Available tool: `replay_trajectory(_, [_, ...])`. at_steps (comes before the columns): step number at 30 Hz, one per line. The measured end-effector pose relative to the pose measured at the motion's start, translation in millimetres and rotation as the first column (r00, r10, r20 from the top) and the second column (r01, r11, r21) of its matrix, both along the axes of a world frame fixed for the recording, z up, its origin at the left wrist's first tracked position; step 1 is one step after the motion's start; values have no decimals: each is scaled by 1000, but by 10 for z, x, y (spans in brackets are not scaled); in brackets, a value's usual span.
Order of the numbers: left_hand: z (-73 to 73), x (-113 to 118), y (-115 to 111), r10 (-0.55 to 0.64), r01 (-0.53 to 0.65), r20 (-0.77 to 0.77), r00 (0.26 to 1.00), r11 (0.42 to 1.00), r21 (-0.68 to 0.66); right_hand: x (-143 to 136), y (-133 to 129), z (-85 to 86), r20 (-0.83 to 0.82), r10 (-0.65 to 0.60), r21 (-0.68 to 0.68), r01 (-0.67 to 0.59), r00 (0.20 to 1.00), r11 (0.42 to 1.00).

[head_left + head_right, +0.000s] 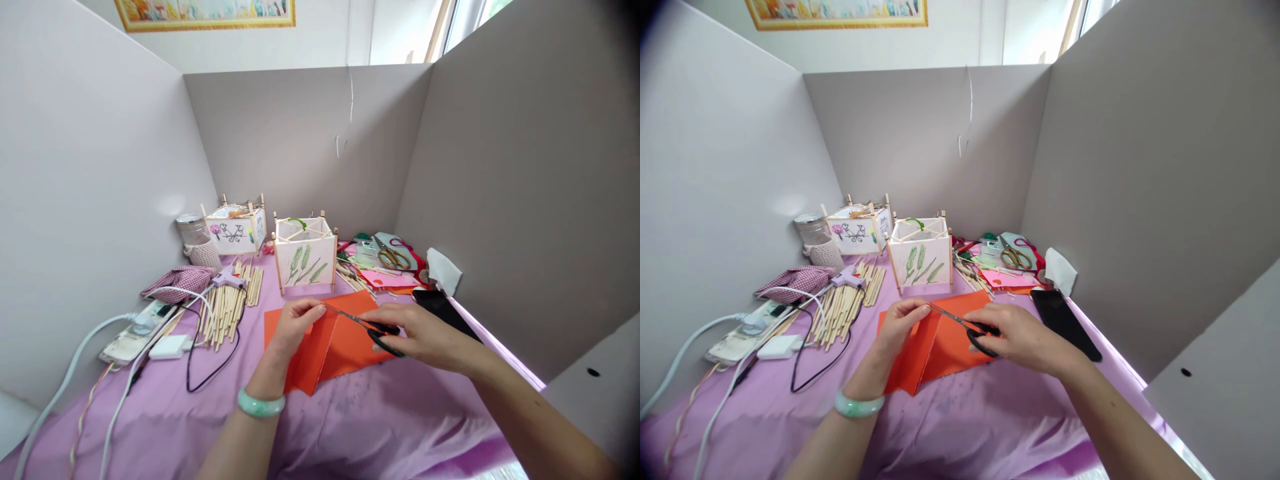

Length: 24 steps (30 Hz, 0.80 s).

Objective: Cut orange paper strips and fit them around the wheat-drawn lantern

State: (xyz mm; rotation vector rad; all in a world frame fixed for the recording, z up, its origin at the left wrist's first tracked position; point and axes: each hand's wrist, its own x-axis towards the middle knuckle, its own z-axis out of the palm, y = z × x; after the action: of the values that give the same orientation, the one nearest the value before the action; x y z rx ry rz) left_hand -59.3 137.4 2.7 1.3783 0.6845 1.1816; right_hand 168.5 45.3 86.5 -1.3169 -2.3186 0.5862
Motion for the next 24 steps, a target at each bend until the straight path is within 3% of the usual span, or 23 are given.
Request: replay_trajectory(24, [27,-3,-23,-23,23,3,1000,1000,-17,-7,-14,22,37,-1,7,1,999,1000])
